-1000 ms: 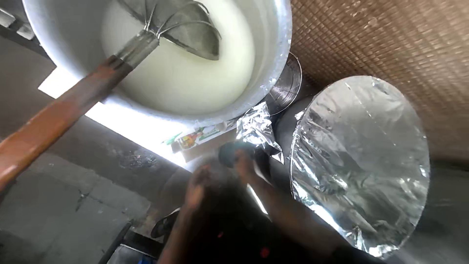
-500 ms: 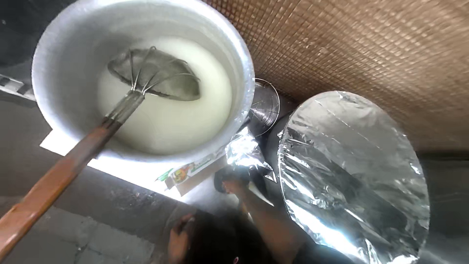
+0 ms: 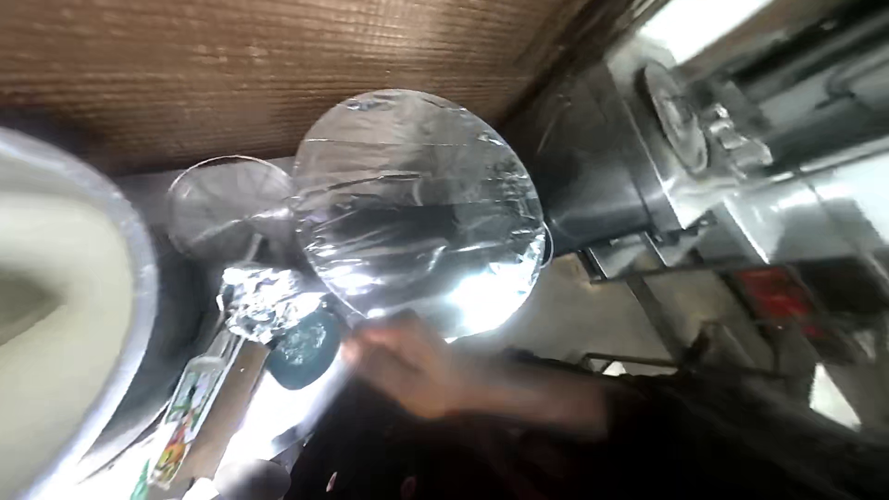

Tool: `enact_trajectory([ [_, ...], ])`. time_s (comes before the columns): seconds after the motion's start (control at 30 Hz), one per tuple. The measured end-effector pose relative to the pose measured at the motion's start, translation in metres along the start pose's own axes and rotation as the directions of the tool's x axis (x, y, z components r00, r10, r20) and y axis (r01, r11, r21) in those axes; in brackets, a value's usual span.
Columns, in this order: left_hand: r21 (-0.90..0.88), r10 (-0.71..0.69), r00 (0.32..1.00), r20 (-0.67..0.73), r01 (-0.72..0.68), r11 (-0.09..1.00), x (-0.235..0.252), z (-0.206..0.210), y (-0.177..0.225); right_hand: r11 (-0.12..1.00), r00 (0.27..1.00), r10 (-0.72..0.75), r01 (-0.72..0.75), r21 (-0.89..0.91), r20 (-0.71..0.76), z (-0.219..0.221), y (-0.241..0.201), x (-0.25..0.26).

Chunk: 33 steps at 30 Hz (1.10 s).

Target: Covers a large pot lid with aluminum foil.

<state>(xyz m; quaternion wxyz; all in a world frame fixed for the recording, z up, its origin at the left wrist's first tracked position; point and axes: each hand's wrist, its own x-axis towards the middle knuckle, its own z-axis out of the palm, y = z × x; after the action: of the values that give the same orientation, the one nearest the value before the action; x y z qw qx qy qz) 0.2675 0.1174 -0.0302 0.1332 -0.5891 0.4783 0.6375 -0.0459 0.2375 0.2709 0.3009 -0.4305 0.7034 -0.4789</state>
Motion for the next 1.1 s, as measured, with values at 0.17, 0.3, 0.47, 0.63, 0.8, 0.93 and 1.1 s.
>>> enact_trajectory([
  [0.17, 0.270, 0.024, 0.998, 0.062, -0.040, 0.962, 0.024, -0.019, 0.037, 0.996, 0.908, 0.050, -0.077, -0.048, -0.416, -0.045, 0.021, -0.071],
  [0.3, 0.327, -0.018, 0.999, 0.044, 0.002, 0.945, 0.023, -0.017, 0.072, 0.932, 0.755, 0.274, -0.362, -0.031, -0.595, -0.084, 0.039, -0.118],
  [0.47, 0.465, -0.002, 0.982, 0.190, -0.088, 0.881, 0.003, 0.018, 0.115, 0.886, 0.576, 0.065, -0.409, -0.218, -0.815, -0.123, 0.083, -0.166],
  [0.63, 0.219, 0.244, 0.926, 0.287, -0.311, 0.925, -0.028, 0.088, 0.157, 0.674, 0.427, 0.285, -0.725, -0.137, -0.858, -0.124, 0.136, -0.182],
  [0.8, -0.242, 0.165, 0.899, 0.406, -0.069, 0.968, -0.048, 0.164, 0.195, 0.683, 0.893, 0.329, -0.450, -0.576, -0.307, 0.006, 0.171, -0.121],
  [0.93, -0.262, 0.215, 0.933, 0.288, -0.140, 0.955, -0.065, 0.188, 0.202, 0.677, 0.953, 0.271, -0.291, -0.676, -0.139, 0.043, 0.193, -0.110],
  [1.1, -0.182, 0.292, 0.930, 0.221, -0.255, 0.950, -0.065, 0.195, 0.196, 0.494, 0.889, 0.333, -0.449, -0.745, -0.315, -0.003, 0.224, -0.160],
])
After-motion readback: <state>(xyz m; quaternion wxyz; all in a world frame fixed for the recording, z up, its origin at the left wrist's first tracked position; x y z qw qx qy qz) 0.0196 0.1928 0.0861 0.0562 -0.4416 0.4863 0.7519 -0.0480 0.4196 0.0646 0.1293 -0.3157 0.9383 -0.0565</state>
